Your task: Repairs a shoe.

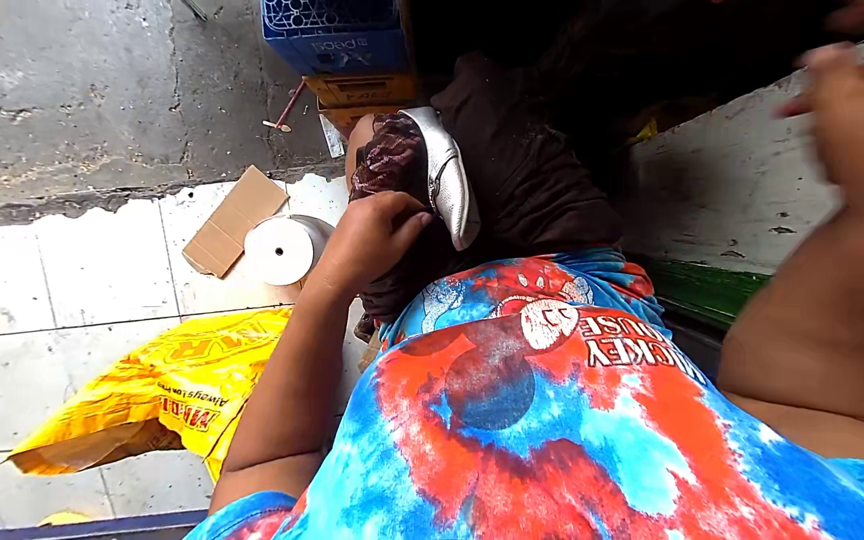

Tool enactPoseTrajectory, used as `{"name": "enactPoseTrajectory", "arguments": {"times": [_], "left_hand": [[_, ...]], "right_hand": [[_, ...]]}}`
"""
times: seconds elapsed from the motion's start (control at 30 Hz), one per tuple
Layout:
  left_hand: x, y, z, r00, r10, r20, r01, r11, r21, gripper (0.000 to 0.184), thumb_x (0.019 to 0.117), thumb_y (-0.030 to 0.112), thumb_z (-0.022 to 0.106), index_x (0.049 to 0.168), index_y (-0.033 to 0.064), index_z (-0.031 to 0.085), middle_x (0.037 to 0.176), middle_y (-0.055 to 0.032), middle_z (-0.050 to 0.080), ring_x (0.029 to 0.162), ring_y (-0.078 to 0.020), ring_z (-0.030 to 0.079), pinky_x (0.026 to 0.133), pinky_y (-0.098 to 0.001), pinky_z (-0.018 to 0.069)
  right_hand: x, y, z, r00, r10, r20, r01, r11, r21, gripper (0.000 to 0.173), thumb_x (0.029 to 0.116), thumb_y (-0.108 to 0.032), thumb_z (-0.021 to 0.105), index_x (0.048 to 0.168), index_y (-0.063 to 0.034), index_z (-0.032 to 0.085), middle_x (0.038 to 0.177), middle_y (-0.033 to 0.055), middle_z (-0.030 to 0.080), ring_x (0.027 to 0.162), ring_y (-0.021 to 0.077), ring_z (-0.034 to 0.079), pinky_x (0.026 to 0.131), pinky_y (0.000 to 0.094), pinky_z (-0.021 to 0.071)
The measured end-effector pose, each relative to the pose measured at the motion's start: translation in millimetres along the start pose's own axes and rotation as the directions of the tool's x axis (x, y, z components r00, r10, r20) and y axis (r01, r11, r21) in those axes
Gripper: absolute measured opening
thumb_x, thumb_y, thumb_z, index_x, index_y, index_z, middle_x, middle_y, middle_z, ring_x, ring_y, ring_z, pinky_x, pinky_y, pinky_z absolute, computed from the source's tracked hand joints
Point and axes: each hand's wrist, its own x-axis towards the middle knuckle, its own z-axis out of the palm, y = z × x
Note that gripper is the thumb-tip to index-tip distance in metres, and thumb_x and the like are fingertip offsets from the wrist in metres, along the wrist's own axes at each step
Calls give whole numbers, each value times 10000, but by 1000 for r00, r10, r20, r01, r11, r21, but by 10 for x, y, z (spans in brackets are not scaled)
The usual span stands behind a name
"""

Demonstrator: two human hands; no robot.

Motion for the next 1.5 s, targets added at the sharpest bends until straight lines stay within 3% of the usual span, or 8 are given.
{"name": "enactPoseTrajectory", "arguments": {"times": [0.27, 0.7, 0.8, 0.9, 1.0, 1.13, 1.23, 1.5], "left_hand": [[-145, -426, -79, 988, -19, -154, 35, 994, 102, 336, 978, 158, 574, 711, -45, 592, 733, -178, 618, 724, -303, 631, 677, -495, 492], [-720, -1453, -168, 746, -527, -406, 583, 813, 15, 383, 1002, 173, 505, 736, -100, 541, 686, -229, 537, 697, -366, 558, 696, -573, 418], [-682, -1471, -186, 743, -511, -431, 255, 813, -524, 209, 958, 147, 553, 750, 148, 570, 682, 122, 564, 646, 4, 548, 648, -239, 496], [-573, -1095, -384, 842, -313, -440, -297, 412, -861, 143, 945, 208, 583, 898, 254, 710, 1142, 51, 736, 1118, -118, 671, 1006, -345, 530], [-361, -605, -561, 835, -88, -544, -534, 113, -838, 135, 938, 256, 652, 833, 250, 735, 916, 69, 731, 885, -64, 687, 840, -259, 568], [-80, -202, -565, 871, 146, -469, -481, 449, -753, 199, 1043, 298, 551, 929, 249, 706, 830, 116, 724, 584, 46, 574, 510, -144, 472], [150, -110, -419, 908, 272, -318, -374, 869, -324, 226, 1009, 211, 596, 965, 62, 760, 876, 1, 743, 733, -34, 646, 734, -272, 530], [425, -147, -188, 950, 306, 62, -312, 937, 155, 326, 1026, 239, 565, 800, 35, 679, 753, -150, 664, 753, -362, 687, 637, -571, 500]], "right_hand": [[-388, -1046, 1156, 521, -630, 576, 511, 771, 381, 258, 1005, -232, 649, 1062, -5, 756, 895, 135, 727, 846, 264, 710, 790, 457, 577], [-175, -1347, 1193, 614, -740, 276, 364, 575, 732, 263, 1050, -190, 554, 929, -40, 733, 851, -15, 674, 690, -37, 595, 610, 127, 509], [-136, -1315, 1180, 701, -676, 229, 136, 441, 887, 282, 1072, -188, 491, 922, -74, 700, 1107, -13, 676, 704, -42, 593, 534, 125, 493], [-108, -1193, 1038, 744, -605, 283, -176, 231, 957, 423, 1112, -254, 363, 839, -165, 674, 952, -27, 758, 603, 15, 633, 468, 165, 493], [-132, -1023, 868, 872, -391, 294, -85, 471, 878, 380, 1107, -235, 376, 876, -175, 672, 775, -81, 699, 531, -7, 569, 459, 152, 478], [-213, -853, 708, 961, -204, 187, 124, 922, 366, 335, 1083, -330, 505, 1016, -61, 693, 836, -47, 688, 577, -27, 571, 533, 177, 515], [-269, -826, 702, 966, -199, 163, 169, 969, 179, 340, 1022, -361, 620, 995, -32, 701, 770, -1, 646, 583, 8, 547, 561, 220, 495], [-276, -907, 703, 933, -213, 291, 224, 974, -7, 415, 962, -435, 668, 977, -27, 741, 790, 70, 676, 660, 122, 601, 632, 350, 516]]}}
